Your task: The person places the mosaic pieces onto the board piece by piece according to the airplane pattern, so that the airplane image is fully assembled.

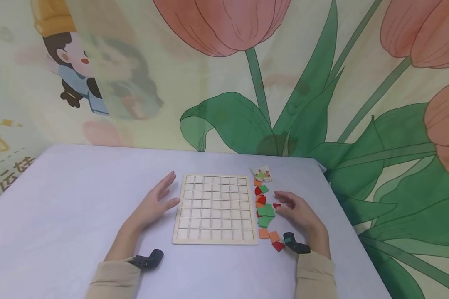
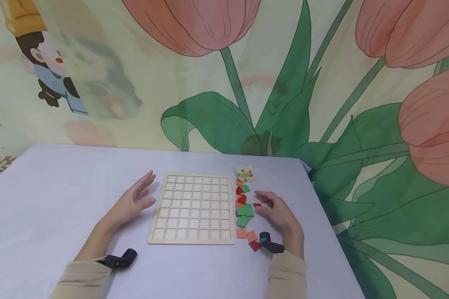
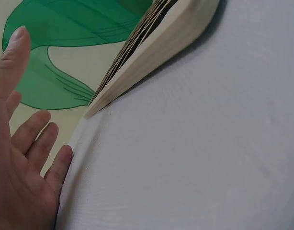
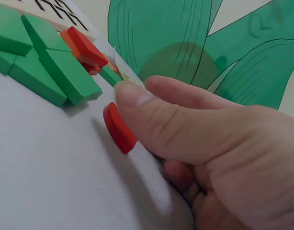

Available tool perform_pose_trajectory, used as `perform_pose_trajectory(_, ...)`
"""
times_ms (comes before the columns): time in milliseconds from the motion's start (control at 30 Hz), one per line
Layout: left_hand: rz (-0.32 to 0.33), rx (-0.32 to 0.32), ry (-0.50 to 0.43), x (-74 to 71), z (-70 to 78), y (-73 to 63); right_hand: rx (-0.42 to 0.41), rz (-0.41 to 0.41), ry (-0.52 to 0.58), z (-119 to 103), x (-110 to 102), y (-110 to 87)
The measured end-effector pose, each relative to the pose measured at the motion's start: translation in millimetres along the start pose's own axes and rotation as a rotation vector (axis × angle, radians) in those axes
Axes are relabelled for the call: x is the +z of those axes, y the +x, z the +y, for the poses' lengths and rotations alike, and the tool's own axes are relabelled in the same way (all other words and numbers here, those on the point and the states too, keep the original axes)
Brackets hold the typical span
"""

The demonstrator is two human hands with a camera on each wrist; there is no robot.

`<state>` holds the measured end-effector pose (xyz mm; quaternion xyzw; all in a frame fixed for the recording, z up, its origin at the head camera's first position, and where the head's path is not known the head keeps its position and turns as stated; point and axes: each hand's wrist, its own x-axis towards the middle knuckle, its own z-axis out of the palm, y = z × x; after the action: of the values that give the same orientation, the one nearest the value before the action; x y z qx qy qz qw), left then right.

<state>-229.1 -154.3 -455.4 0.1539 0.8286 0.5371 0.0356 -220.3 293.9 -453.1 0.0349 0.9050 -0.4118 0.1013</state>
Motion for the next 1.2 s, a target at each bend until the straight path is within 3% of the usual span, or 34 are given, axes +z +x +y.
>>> perform_pose_trajectory(133,-0.008,-0.019,0.064,-1.3,1.0,-3.8,-0.069,-0.030,-0.017,-4.1,2.6,-4.2)
perform_pose_trajectory(400,-0.026,-0.072,0.189,4.3,1.1,-9.0,-0.141,-0.005,-0.064,-3.3,8.3,-2.1)
perform_pose_trajectory(800,-0.048,0.030,0.260,10.1,1.8,-6.9,-0.058,0.052,-0.146,-10.5,11.1,-0.6)
perform_pose_trajectory(1200,-0.024,0.044,0.274,11.8,0.0,-5.5,-0.013,0.075,-0.189,-16.8,12.1,0.0)
